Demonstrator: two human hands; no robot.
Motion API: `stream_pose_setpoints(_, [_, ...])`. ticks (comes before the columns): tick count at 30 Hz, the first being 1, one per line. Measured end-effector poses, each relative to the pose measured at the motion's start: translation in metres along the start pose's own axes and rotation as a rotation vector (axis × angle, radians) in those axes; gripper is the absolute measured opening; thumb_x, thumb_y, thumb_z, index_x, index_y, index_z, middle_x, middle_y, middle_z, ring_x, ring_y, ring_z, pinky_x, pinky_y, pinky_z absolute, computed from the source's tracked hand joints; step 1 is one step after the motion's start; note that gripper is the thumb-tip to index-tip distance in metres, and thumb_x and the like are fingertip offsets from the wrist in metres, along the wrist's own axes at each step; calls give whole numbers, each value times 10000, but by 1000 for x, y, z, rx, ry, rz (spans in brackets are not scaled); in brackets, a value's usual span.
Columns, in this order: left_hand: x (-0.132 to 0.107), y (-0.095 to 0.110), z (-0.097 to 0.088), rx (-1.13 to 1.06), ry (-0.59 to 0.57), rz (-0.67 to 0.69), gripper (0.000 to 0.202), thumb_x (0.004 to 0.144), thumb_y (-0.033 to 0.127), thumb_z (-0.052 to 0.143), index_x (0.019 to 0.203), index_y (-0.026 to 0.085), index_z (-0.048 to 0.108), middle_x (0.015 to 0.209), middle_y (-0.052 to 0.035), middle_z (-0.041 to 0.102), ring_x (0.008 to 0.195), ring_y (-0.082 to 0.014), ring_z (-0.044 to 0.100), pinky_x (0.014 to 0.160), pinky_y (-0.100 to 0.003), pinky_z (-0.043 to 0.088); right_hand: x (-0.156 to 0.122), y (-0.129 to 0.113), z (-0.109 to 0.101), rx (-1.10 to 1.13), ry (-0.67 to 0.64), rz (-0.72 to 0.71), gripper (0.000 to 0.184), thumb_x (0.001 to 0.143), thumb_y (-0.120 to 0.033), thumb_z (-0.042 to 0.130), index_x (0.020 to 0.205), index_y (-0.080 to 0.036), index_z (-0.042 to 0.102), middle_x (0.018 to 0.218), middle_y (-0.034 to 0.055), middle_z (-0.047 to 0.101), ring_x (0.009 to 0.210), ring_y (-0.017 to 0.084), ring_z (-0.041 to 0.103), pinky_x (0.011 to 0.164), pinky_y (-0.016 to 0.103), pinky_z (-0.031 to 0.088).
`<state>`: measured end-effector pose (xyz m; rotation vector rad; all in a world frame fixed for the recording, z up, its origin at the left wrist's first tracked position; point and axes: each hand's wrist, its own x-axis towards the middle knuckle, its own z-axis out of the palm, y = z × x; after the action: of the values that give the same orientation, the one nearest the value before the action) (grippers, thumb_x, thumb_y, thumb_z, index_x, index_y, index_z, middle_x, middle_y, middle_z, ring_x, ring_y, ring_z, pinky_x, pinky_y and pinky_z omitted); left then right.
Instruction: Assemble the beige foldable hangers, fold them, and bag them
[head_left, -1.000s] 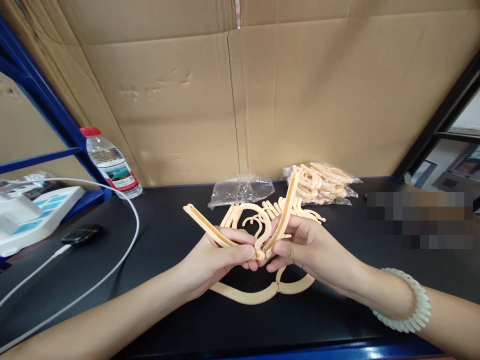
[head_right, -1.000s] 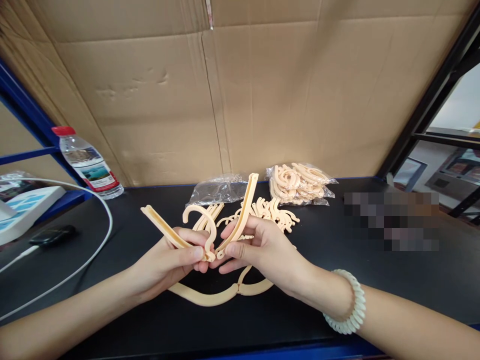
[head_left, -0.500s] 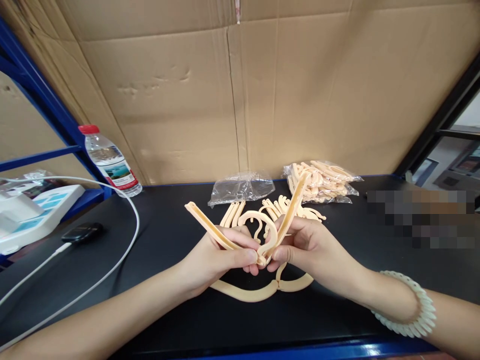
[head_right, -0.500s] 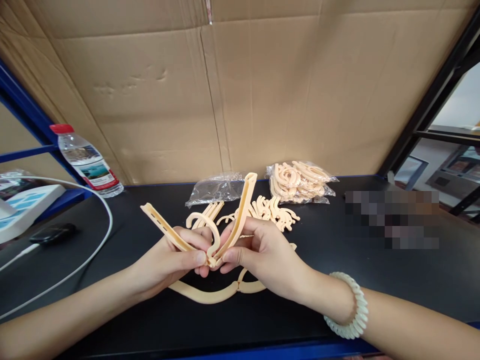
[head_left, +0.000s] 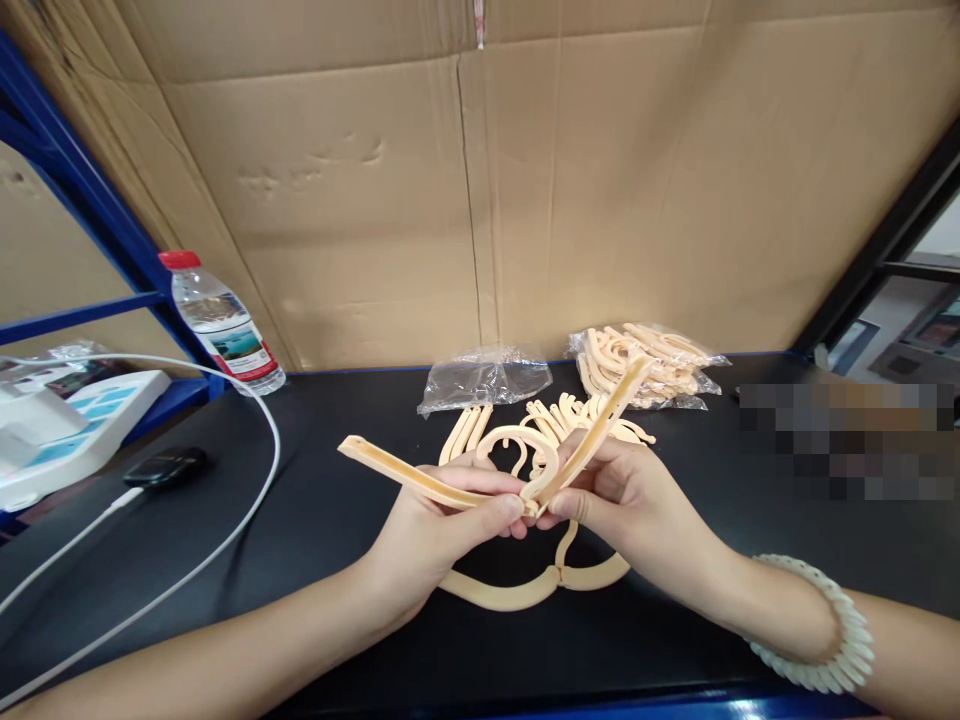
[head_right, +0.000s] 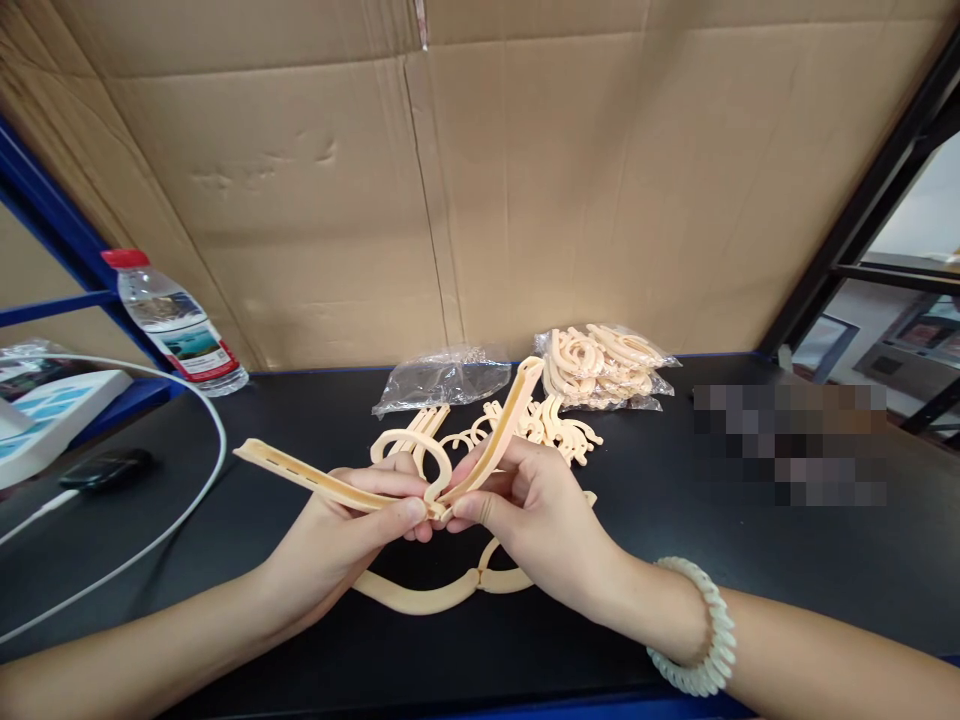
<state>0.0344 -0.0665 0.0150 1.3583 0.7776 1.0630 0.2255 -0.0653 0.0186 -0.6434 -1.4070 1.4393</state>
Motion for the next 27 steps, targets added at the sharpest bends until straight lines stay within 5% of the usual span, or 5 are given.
stream_pose_setpoints(19, [-2,1,6,237,140,14,77,771,254,739,768,207,800,664,-23,654,561,-77,518,473,-148,435,-4,8,7,48,112,13,180,739,-206,781,818,-167,624,741,7,752,663,111,716,656,203,605])
stream_pose_setpoints(27, [-2,-2,7,168,190,-61,101,730,258,776,804,193,796,678,-26,682,571,-89,540,496,-170,452,-3,12,6,43,141,63,236,718,-270,801,809,-160,613,744,22,745,664,132,720,653,232,609])
